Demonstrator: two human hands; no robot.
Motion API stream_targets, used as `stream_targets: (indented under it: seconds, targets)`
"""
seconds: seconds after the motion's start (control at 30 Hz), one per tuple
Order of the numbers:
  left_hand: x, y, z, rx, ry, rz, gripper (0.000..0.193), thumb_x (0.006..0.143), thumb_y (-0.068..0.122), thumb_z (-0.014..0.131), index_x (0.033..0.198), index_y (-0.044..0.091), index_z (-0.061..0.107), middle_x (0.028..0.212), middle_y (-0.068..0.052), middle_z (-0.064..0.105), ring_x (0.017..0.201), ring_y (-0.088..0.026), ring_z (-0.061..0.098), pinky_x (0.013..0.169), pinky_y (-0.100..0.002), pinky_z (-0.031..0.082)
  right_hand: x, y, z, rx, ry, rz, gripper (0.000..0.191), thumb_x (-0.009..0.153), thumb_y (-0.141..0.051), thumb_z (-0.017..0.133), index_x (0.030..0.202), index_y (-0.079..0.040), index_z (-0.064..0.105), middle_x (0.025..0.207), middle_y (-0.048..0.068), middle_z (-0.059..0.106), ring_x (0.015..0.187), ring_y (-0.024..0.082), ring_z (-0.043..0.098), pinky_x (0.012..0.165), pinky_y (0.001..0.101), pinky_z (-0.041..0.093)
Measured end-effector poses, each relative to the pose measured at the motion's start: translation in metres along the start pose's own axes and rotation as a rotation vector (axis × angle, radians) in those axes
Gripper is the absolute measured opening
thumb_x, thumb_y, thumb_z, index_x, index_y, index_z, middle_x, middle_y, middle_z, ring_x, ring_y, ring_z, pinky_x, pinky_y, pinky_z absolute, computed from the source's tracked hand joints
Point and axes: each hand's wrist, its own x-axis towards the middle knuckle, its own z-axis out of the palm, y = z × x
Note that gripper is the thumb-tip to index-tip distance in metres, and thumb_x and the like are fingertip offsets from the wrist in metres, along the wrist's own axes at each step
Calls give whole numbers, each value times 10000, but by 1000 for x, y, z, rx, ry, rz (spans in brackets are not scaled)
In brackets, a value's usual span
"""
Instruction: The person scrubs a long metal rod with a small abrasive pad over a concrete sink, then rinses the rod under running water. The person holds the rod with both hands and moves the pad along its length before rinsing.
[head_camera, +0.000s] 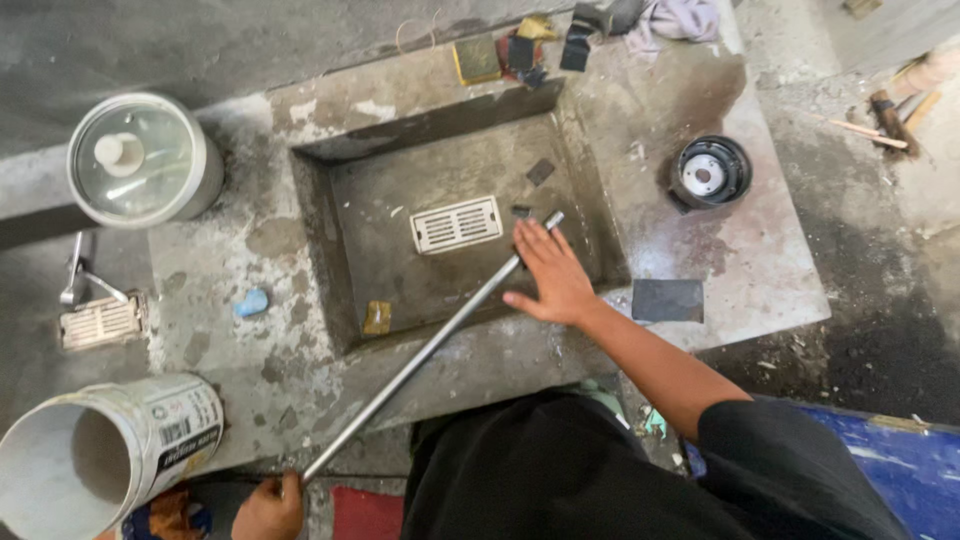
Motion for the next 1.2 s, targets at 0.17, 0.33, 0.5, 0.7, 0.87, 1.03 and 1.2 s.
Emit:
stream_targets:
  seconds: [0.17,0.33,0.5,0.7,0.87,1.03,1.2]
  targets:
    - [-6,19,13,-505,417,-375,440,941,471,592,912,70,770,903,-216,753,881,-412,721,803,-516,573,3,8,-31,-51,93,127,1024,918,-699,531,1592,33,290,1659,222,309,1577,348,223,1268,530,134]
    - [-2,18,12,-465,593,-267,387,911,423,632,868,54,741,876,-216,725,851,-405,712,825,-506,575,-1,0,-37,-27,43,73,1008,912,-696,504,1583,29,303,1649,217,326,1559,345,237,1260,529,144]
    - [-9,19,19,-368,685,-251,356,919,384,651,826,48,721,814,-198,701,771,-411,681,740,-495,559,0,0,-32,-94,72,100,1050,928,-737,480,1584,57,276,1655,245,298,1564,374,213,1251,527,138]
    - [-5,19,16,-431,712,-209,338,883,372,668,801,49,728,746,-193,684,687,-394,675,679,-490,556,0,7,-41,-62,46,220,1019,928,-722,437,1607,20,277,1677,197,307,1582,329,228,1272,536,122]
    - [1,19,12,-484,753,-198,331,904,362,663,863,45,752,772,-207,693,706,-366,697,690,-457,574,-11,-10,-34,-83,-4,60,1067,914,-770,422,1580,48,265,1652,227,295,1565,350,207,1263,515,129]
    - [-1,19,10,-434,701,-240,324,880,341,675,877,33,776,802,-211,706,716,-386,697,683,-484,572,-8,-3,-35,-114,9,197,1056,937,-770,353,1602,41,229,1675,228,263,1576,347,187,1263,519,99]
    - [2,17,11,-561,805,-130,359,892,364,666,889,14,749,746,-224,676,683,-359,694,704,-440,587,-12,-3,-34,-132,-77,86,1060,904,-799,325,1595,-2,219,1659,196,263,1563,327,185,1258,496,108]
